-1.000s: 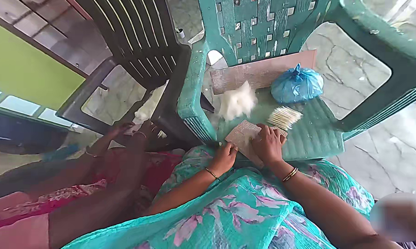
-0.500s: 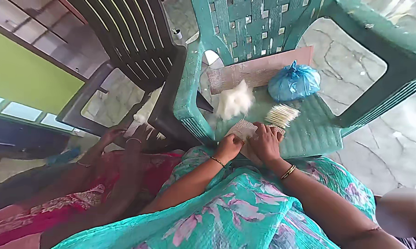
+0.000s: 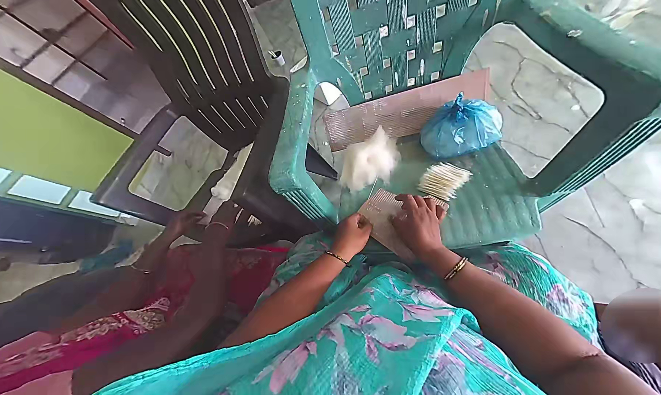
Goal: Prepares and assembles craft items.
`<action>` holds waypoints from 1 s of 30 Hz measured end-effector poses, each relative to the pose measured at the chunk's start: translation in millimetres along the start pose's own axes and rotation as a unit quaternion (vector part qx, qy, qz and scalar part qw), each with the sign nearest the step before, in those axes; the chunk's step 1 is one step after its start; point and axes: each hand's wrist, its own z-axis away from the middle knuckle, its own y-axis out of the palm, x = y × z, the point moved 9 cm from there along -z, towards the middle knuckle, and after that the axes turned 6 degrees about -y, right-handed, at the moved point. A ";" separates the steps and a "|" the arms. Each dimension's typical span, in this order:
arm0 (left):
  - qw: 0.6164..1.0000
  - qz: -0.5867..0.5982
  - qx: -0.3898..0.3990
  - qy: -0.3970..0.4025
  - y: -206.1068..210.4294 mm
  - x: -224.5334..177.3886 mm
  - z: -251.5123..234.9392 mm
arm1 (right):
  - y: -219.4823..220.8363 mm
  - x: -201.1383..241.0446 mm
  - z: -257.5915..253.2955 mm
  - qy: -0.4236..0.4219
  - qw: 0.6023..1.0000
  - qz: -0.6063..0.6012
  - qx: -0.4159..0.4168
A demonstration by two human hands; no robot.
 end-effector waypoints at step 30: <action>0.989 -0.058 -0.002 0.139 -6.7 -14.2 33.4 | 26.7 41.4 27.0 -0.174 0.925 0.203 0.269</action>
